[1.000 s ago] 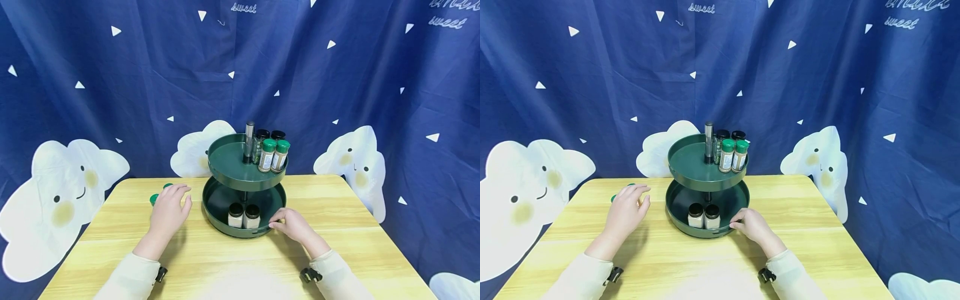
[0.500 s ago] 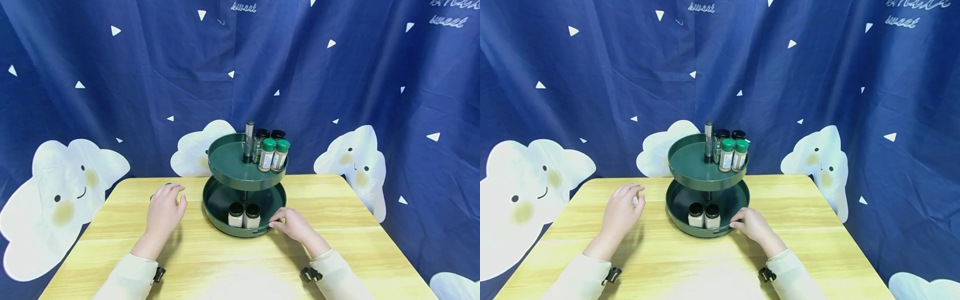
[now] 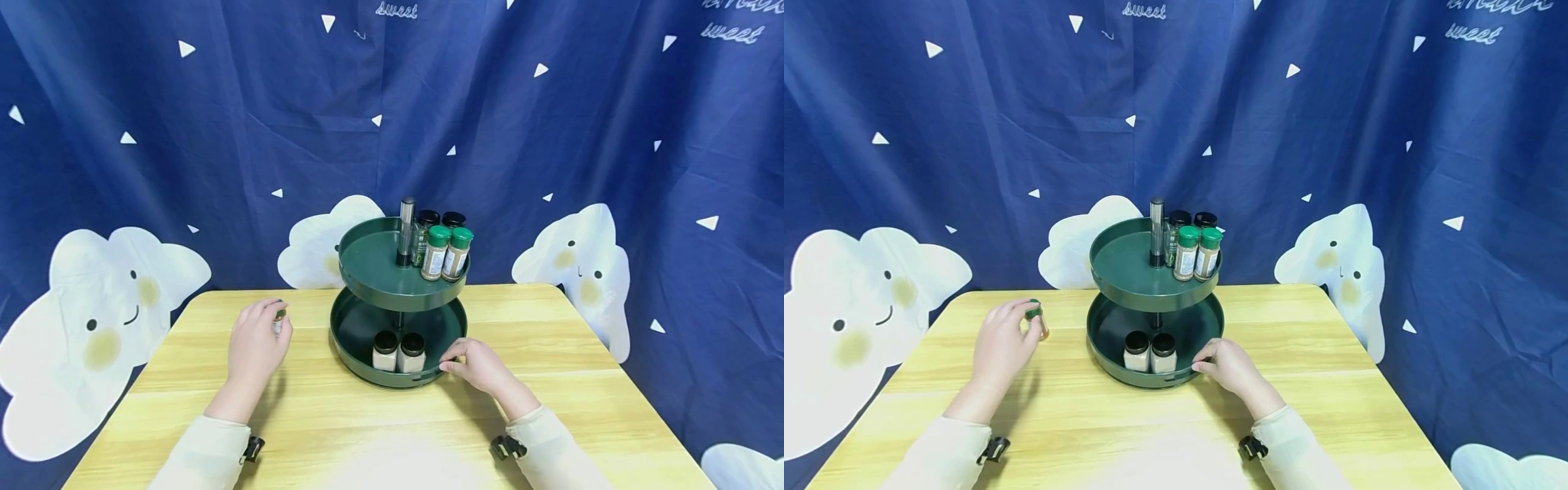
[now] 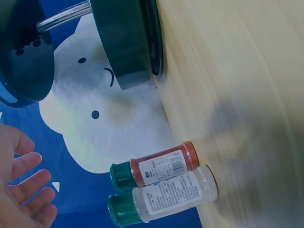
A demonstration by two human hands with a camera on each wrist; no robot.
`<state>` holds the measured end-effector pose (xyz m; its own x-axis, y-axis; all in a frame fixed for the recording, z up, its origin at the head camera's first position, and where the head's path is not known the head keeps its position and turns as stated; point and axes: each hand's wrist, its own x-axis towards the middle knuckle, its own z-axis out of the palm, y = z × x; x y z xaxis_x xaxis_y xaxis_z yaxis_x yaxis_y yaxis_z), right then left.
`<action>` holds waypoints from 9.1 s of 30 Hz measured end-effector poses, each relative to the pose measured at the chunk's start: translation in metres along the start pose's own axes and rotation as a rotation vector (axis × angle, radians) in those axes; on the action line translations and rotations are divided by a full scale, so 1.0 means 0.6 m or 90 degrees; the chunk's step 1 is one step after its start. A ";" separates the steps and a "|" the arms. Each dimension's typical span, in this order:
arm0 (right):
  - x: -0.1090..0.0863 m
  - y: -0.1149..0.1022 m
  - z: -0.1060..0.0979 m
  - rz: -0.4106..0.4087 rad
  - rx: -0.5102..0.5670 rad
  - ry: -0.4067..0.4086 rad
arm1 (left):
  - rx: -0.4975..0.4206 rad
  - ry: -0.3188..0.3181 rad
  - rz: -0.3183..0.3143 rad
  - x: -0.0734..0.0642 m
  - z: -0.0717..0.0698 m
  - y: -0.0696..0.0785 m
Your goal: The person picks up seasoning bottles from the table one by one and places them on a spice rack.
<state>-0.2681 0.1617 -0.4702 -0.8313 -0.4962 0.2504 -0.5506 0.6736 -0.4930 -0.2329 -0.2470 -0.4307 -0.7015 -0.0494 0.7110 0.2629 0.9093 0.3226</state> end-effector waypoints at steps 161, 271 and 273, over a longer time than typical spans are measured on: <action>0.001 -0.007 -0.005 0.010 0.014 -0.005 | -0.039 -0.005 0.037 -0.028 0.017 0.002; 0.002 0.002 -0.005 0.001 0.030 -0.005 | -0.157 -0.076 0.101 -0.009 0.113 0.145; 0.002 0.003 -0.005 -0.001 0.032 -0.005 | -0.154 -0.077 0.104 -0.011 0.114 0.144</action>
<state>-0.2704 0.1635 -0.4683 -0.8299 -0.5014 0.2448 -0.5470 0.6443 -0.5346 -0.2509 -0.1400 -0.4501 -0.7075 0.1517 0.6902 0.5182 0.7754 0.3608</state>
